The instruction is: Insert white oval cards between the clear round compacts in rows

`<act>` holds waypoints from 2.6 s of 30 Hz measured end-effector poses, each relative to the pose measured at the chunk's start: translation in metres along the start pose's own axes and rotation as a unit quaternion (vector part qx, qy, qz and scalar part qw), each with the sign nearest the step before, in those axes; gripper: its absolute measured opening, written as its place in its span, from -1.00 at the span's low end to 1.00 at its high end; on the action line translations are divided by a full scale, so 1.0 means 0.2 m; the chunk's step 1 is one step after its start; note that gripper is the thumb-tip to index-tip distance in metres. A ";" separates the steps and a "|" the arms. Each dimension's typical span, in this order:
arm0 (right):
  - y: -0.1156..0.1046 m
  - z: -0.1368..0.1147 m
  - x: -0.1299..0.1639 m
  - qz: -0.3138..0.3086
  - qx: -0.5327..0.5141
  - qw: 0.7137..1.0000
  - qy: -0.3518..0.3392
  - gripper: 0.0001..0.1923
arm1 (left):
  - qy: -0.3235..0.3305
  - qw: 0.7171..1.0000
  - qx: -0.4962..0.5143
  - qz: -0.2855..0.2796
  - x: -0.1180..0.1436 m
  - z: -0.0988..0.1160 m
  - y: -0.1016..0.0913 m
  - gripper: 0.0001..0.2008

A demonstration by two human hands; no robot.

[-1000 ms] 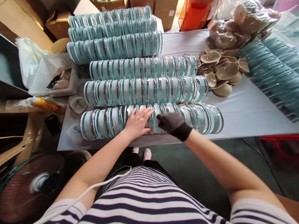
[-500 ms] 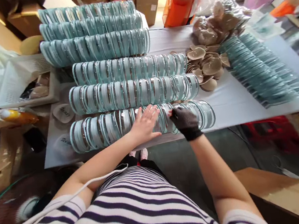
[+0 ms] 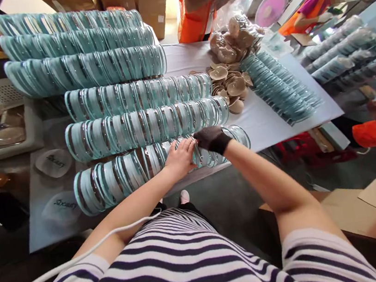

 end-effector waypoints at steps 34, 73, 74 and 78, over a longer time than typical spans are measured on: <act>0.11 0.29 -0.17 -0.010 0.024 0.993 -0.119 -0.61 | -0.096 0.993 -0.037 0.063 -0.15 0.28 0.11 -0.23; 0.42 0.73 0.50 0.264 -0.139 0.948 0.112 -0.54 | -0.087 0.991 -0.069 0.070 -0.23 0.40 0.09 -0.22; 0.33 0.76 0.43 0.254 -0.108 0.956 0.097 -0.56 | -0.075 0.993 -0.065 0.061 -0.26 0.43 0.11 -0.19; 0.16 0.68 0.05 0.068 -0.013 0.998 0.003 -0.62 | -0.064 0.996 -0.060 0.002 -0.37 0.48 0.19 -0.21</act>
Point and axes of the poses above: each hand's wrist, its own x-axis away from the middle knuckle, its own y-axis out of the palm, z = x × y, the point moved 9 cm from there along -x, towards the middle knuckle, and after that the axes turned 8 degrees about z, right-handed, at the moved point
